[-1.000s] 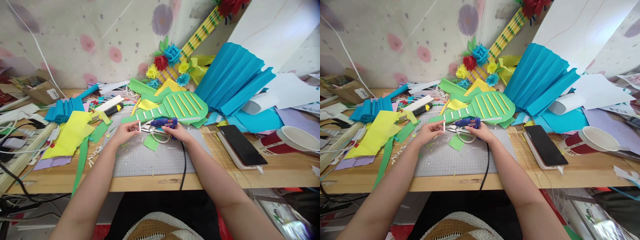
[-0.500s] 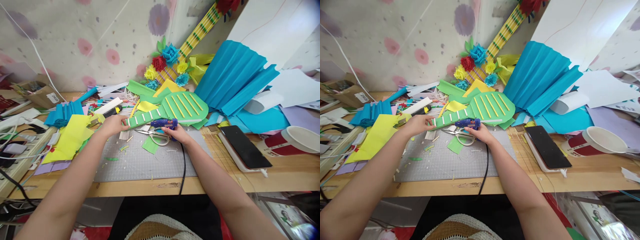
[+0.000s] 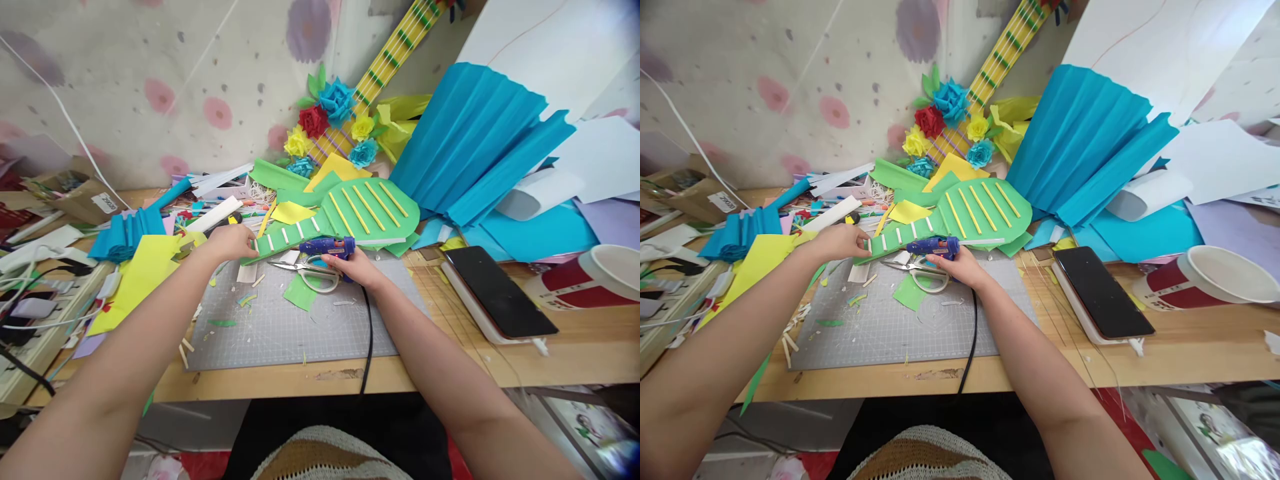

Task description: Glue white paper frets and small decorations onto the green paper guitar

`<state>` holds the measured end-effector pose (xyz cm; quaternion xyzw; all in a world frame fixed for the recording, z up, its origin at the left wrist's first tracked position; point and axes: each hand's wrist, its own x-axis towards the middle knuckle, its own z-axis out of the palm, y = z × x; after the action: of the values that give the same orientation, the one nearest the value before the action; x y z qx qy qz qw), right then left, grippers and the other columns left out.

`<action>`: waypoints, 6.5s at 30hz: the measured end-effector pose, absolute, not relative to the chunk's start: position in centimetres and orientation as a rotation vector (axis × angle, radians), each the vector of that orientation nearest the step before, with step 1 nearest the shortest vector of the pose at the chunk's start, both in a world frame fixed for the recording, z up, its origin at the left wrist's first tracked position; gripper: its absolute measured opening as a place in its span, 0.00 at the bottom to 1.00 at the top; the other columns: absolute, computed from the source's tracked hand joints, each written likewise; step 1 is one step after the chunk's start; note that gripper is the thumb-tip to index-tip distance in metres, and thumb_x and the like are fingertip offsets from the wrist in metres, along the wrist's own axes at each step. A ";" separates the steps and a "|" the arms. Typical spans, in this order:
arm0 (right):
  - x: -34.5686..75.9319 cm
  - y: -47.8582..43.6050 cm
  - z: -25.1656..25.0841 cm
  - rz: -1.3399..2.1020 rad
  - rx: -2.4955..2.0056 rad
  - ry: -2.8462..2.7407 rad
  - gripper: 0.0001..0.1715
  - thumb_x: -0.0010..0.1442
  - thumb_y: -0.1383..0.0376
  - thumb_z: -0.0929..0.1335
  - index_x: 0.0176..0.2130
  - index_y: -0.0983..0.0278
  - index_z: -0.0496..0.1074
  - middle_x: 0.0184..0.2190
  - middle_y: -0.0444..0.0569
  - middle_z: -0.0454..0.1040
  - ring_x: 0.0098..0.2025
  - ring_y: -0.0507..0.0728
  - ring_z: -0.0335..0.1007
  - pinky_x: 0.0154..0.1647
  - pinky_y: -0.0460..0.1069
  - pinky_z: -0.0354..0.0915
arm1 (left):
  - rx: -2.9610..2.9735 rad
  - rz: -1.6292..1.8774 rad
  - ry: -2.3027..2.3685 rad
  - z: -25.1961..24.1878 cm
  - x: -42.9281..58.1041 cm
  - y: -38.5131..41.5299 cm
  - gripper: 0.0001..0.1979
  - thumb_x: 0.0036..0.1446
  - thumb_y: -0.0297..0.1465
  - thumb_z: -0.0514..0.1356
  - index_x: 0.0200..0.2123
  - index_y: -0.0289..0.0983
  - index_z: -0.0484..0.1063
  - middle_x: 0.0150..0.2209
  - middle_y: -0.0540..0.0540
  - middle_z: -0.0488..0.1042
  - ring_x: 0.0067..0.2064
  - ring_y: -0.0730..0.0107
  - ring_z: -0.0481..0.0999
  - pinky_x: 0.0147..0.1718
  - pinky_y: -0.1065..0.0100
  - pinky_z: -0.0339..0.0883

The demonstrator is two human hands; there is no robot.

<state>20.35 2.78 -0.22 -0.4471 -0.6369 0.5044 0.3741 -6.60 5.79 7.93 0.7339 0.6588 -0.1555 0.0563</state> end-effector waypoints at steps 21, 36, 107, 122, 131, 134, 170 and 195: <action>20.5 2.7 0.0 1.307 -1.163 -1.599 0.26 0.44 0.47 0.70 0.32 0.65 0.73 0.24 0.47 0.71 0.28 0.54 0.66 0.30 0.48 0.63 | 2.139 -0.585 1.967 8.4 -5.2 6.1 0.09 0.40 0.39 0.61 0.25 0.41 0.73 0.34 0.45 0.77 0.39 0.56 0.75 0.31 0.68 0.62; 20.3 2.7 0.2 1.291 -1.160 -1.610 0.26 0.44 0.47 0.70 0.34 0.65 0.73 0.26 0.47 0.72 0.29 0.54 0.67 0.31 0.49 0.63 | 2.122 -0.726 2.027 7.6 -4.3 6.9 0.13 0.43 0.38 0.62 0.33 0.38 0.75 0.39 0.39 0.76 0.42 0.52 0.74 0.36 0.63 0.65; 20.4 2.7 0.0 1.308 -1.114 -1.571 0.28 0.44 0.50 0.71 0.41 0.63 0.74 0.38 0.50 0.77 0.40 0.58 0.72 0.41 0.53 0.68 | 1.932 0.546 1.754 2.4 -10.2 5.4 0.25 0.38 0.44 0.63 0.38 0.35 0.68 0.35 0.45 0.69 0.36 0.66 0.69 0.38 0.62 0.66; 20.3 2.5 0.4 1.337 -1.106 -1.554 0.28 0.44 0.51 0.72 0.43 0.63 0.74 0.40 0.50 0.77 0.42 0.59 0.73 0.45 0.54 0.68 | 1.974 0.352 1.888 3.6 -9.0 5.2 0.21 0.40 0.40 0.61 0.38 0.36 0.68 0.36 0.45 0.72 0.36 0.65 0.72 0.36 0.64 0.66; 20.5 2.7 -0.2 1.294 -1.137 -1.573 0.30 0.44 0.51 0.71 0.44 0.64 0.73 0.42 0.51 0.76 0.44 0.60 0.72 0.47 0.54 0.66 | 1.922 0.328 1.889 4.1 -8.9 5.2 0.20 0.40 0.39 0.61 0.38 0.36 0.68 0.37 0.45 0.72 0.36 0.64 0.73 0.36 0.65 0.66; 20.5 2.7 -0.2 1.294 -1.137 -1.569 0.30 0.44 0.51 0.72 0.44 0.64 0.73 0.41 0.51 0.76 0.43 0.59 0.72 0.46 0.54 0.67 | 1.927 0.320 1.892 4.1 -8.9 5.3 0.20 0.40 0.39 0.61 0.38 0.36 0.68 0.37 0.44 0.73 0.36 0.64 0.73 0.36 0.65 0.66; 20.4 2.8 -0.4 1.265 -1.150 -1.593 0.28 0.44 0.48 0.71 0.39 0.64 0.74 0.33 0.49 0.77 0.37 0.58 0.72 0.39 0.52 0.68 | 1.984 0.330 1.875 4.1 -8.7 5.9 0.18 0.36 0.39 0.63 0.32 0.37 0.71 0.31 0.46 0.74 0.34 0.63 0.74 0.34 0.64 0.67; 20.5 3.0 -0.7 1.254 -1.182 -1.551 0.24 0.44 0.46 0.70 0.26 0.64 0.70 0.20 0.45 0.69 0.26 0.53 0.66 0.31 0.48 0.64 | 2.157 0.020 1.984 5.0 -7.4 6.8 0.12 0.35 0.36 0.63 0.27 0.39 0.70 0.32 0.44 0.74 0.36 0.55 0.74 0.34 0.63 0.65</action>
<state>20.47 3.00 -0.66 -0.4674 -0.6131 0.4956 0.4000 -7.40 6.78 5.02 0.7318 0.6733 0.0068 0.1052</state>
